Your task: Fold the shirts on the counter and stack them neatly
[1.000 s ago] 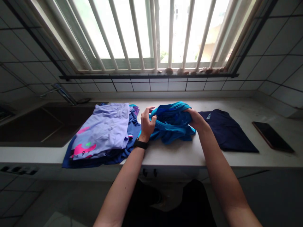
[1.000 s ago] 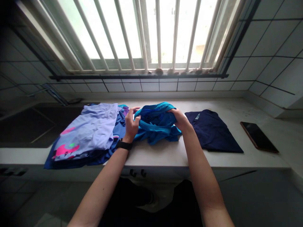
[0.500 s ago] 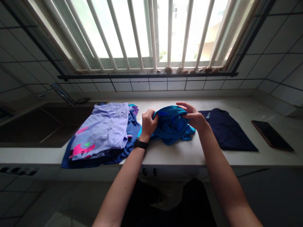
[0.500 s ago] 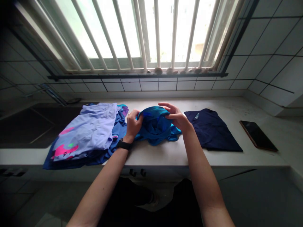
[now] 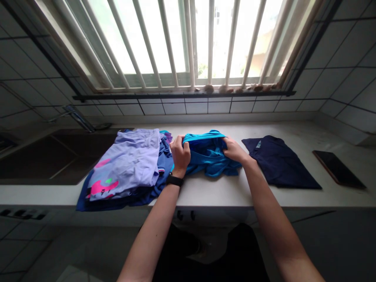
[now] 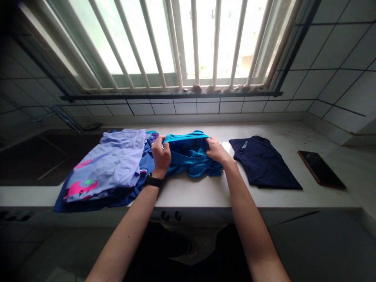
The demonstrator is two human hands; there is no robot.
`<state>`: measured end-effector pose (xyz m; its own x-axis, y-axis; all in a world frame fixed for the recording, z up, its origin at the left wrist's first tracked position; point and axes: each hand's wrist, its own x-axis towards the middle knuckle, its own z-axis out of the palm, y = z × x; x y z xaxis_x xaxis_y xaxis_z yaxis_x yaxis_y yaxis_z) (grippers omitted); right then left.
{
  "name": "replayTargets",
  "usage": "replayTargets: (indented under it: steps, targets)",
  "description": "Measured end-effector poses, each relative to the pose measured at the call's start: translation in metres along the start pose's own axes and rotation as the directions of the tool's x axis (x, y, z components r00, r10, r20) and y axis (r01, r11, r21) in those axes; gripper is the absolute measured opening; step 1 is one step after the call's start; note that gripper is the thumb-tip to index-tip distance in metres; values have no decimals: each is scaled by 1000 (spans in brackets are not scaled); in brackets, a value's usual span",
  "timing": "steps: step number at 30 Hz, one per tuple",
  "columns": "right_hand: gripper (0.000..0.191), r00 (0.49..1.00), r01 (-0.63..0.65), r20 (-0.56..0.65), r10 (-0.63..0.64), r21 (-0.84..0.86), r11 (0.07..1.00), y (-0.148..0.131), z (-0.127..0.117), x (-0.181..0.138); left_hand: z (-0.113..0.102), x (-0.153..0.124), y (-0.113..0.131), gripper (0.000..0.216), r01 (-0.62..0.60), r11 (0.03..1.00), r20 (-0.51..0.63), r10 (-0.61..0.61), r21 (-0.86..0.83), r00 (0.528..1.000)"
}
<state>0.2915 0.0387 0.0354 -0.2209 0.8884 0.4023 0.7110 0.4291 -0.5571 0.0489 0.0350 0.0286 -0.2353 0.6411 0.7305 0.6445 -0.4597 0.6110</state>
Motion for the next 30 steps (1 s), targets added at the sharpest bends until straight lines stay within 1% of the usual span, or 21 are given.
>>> replayTargets:
  steps: [2,3,5,7,9,10,11,12,13,15,16,17,18,20,21,22,24,25,28,29,30]
  targets:
    - [60,995,30,98,-33,26,999,0,3,-2,0,1,-1,14,13,1000,-36,-13,-11,999]
    - [60,991,36,127,-41,41,998,-1,4,-2,-1,2,-1,16,14,1000,-52,-15,-14,999]
    - [59,987,31,154,-40,64,997,-3,6,-2,-1,3,-2,18,8,1000,-71,-9,-12,997]
    - [56,990,19,138,-31,86,996,-6,5,-1,-2,3,-2,19,0,1000,-74,-1,-9,997]
    - [46,997,4,70,-13,122,993,-10,2,2,-2,3,-1,20,2,1000,-61,-3,-15,998]
    - [38,1000,-12,14,10,146,989,-13,0,4,-2,3,-1,21,8,1000,-49,-9,-20,999]
    - [30,997,-38,-59,49,171,984,-15,-3,5,-2,2,0,22,15,1000,-35,-15,-21,999]
    - [23,984,-76,-146,106,196,978,-16,-6,7,-1,2,1,24,21,1000,-21,-22,-20,1000]
    - [22,954,-123,-242,177,220,968,-17,-8,8,-1,1,1,26,26,1000,-8,-26,-15,1000]
    - [26,847,-229,-418,328,269,935,-16,-12,10,1,1,2,29,26,1000,9,-26,-7,1000]
    - [28,800,-270,-461,384,295,917,-15,-13,11,2,1,2,29,25,1000,11,-25,-7,1000]
    - [32,784,-292,-461,416,319,902,-14,-13,11,3,1,1,29,27,1000,6,-27,-8,1000]
    - [40,804,-294,-419,421,335,895,-13,-13,11,4,2,-1,29,35,999,-6,-35,-12,999]
    - [58,892,-264,-270,362,339,903,-11,-10,10,3,7,-5,29,77,997,-48,-79,-30,996]
    - [60,927,-245,-199,318,322,915,-10,-8,9,1,10,-7,29,110,993,-72,-113,-46,991]
    - [56,948,-233,-142,284,293,927,-9,-8,8,-1,14,-10,30,142,988,-91,-147,-62,985]
    - [44,963,-241,-75,260,196,950,-8,-10,7,-10,23,-12,29,171,982,-103,-178,-76,979]
    - [42,964,-250,-55,259,135,959,-9,-13,8,-15,28,-11,27,156,985,-94,-162,-71,982]
    - [44,976,-216,27,217,-43,976,-18,-34,14,-36,48,0,22,45,998,-35,-47,-47,998]
    - [44,981,-186,43,190,-85,979,-25,-45,17,-43,56,6,21,8,999,-15,-9,-53,1000]
    - [43,985,-162,34,167,-116,980,-35,-58,22,-51,66,14,20,-28,997,6,28,-72,1000]
